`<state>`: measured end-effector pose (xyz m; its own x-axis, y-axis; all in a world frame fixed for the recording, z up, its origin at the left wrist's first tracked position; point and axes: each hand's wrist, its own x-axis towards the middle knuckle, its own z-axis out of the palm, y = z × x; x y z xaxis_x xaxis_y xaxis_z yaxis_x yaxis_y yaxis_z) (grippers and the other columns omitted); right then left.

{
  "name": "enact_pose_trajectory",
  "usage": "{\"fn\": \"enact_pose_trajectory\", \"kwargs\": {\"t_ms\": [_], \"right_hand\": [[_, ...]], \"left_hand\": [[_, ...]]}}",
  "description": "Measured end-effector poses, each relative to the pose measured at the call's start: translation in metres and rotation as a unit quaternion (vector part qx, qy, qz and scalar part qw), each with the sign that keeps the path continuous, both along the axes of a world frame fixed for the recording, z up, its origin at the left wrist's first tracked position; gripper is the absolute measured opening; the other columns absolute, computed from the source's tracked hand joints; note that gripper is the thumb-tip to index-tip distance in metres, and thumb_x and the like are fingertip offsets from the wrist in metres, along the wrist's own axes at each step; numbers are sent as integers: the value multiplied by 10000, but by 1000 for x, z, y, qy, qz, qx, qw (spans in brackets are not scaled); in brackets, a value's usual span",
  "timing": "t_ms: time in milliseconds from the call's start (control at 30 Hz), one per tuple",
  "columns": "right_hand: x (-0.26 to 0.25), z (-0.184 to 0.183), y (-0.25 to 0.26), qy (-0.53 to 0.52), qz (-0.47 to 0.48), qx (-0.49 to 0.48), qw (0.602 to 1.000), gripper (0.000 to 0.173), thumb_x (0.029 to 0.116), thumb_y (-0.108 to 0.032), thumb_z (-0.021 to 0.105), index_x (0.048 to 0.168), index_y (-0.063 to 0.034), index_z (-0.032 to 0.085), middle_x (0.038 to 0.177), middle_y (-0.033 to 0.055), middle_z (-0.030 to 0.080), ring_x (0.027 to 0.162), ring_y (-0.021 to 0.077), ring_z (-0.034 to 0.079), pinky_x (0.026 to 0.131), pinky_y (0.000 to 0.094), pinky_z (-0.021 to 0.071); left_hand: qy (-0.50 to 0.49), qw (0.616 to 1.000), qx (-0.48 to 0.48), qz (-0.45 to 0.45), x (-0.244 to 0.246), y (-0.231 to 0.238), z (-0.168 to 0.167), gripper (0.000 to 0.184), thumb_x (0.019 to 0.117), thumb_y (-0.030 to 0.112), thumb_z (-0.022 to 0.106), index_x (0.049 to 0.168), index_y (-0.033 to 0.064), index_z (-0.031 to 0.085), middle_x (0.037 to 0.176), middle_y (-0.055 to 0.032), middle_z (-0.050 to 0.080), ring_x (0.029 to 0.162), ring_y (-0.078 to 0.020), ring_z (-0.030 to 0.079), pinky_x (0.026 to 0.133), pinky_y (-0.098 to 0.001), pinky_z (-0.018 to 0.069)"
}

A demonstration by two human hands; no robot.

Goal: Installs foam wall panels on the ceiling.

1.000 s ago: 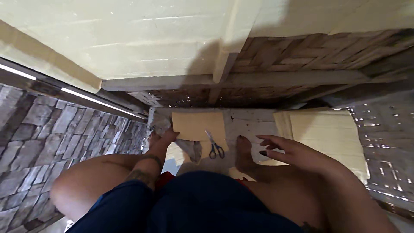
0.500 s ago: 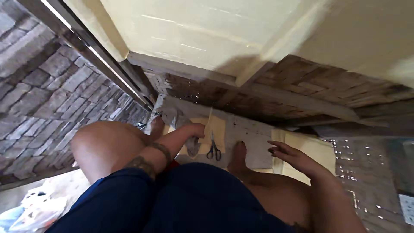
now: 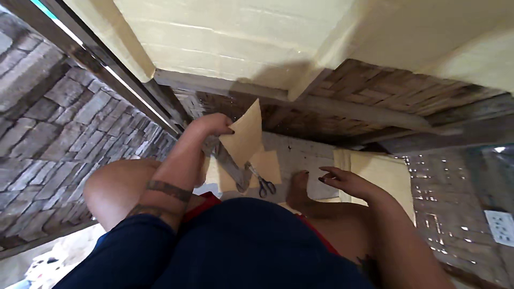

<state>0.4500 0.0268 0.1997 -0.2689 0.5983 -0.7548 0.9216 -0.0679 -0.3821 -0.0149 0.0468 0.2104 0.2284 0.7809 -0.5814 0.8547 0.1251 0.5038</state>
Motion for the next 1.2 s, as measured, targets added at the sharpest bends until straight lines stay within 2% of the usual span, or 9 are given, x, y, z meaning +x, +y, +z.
{"fn": "enact_pose_trajectory", "kwargs": {"t_ms": [167, 367, 433, 533, 667, 733, 833, 1067, 1200], "right_hand": [[-11, 0, 7, 5, 27, 41, 999, 511, 1062, -303, 556, 1511, -75, 469, 1371, 215, 605, 1234, 361, 609, 1073, 547, 451], [-37, 18, 5, 92, 16, 250, 964, 273, 1034, -201, 604, 1108, 37, 715, 1234, 221, 668, 1207, 375, 612, 1056, 580, 452], [-43, 20, 3, 143, -29, 311, 939, 308, 992, -188, 671, 1195, 43, 680, 1335, 237, 607, 1270, 382, 566, 1068, 576, 449], [-58, 30, -1, 212, -110, 361, 901, 822, 861, -262, 826, 1526, -36, 399, 1553, 240, 399, 1402, 399, 445, 1108, 581, 425], [-74, 37, -3, 291, -106, 356, 882, 1103, 787, -311, 869, 1626, -85, 189, 1626, 185, 321, 1462, 362, 374, 1139, 567, 386], [-83, 42, -7, 324, -84, 323, 885, 923, 827, -220, 841, 1576, -75, 321, 1497, 146, 508, 1368, 277, 506, 1112, 513, 445], [-89, 43, -4, 289, -22, 344, 893, 306, 944, -200, 739, 1178, -8, 686, 1082, 151, 716, 999, 252, 704, 920, 495, 564], [-91, 40, 13, 194, 126, 333, 914, 255, 1013, -205, 645, 1165, -3, 685, 1161, 191, 686, 1086, 343, 677, 973, 560, 525], [-94, 30, 20, 195, 131, 315, 920, 268, 1019, -199, 630, 1178, 8, 689, 1181, 208, 680, 1100, 363, 671, 978, 575, 514]], "left_hand": [[-28, 993, 109, -16, -18, -9, 22, 212, 1016, 246, 636, 1026, 60, 740, 1054, -170, 696, 1013, -343, 662, 895, -630, 499], [-28, 986, 153, -66, -2, -27, 59, 197, 1038, 214, 598, 1012, 66, 726, 928, -141, 695, 890, -313, 663, 821, -601, 505], [-49, 979, 173, -94, 3, -33, 67, 205, 1037, 209, 597, 957, 64, 718, 872, -118, 683, 838, -282, 655, 784, -572, 512], [-71, 969, 201, -125, 12, -41, 80, 207, 1029, 214, 608, 906, 86, 715, 814, -80, 674, 781, -238, 648, 730, -535, 520], [-84, 957, 209, -182, 30, -44, 98, 185, 1020, 197, 621, 933, 89, 743, 859, -70, 711, 821, -220, 677, 770, -533, 540], [-86, 954, 203, -203, 38, -43, 99, 181, 1023, 191, 613, 944, 94, 745, 873, -54, 713, 829, -195, 676, 781, -501, 546], [-32, 965, 182, -185, 52, -45, 93, 187, 1027, 257, 614, 1091, 128, 734, 960, -78, 727, 907, -252, 696, 837, -580, 544], [-121, 957, 253, -78, 89, -49, 49, 377, 1010, 296, 644, 1317, 78, 654, 1196, -137, 704, 1093, -263, 686, 985, -538, 531], [-203, 914, 351, -2, 113, -50, 20, 281, 992, 214, 666, 1181, 10, 708, 1165, -161, 705, 1079, -255, 686, 976, -462, 545]]}}
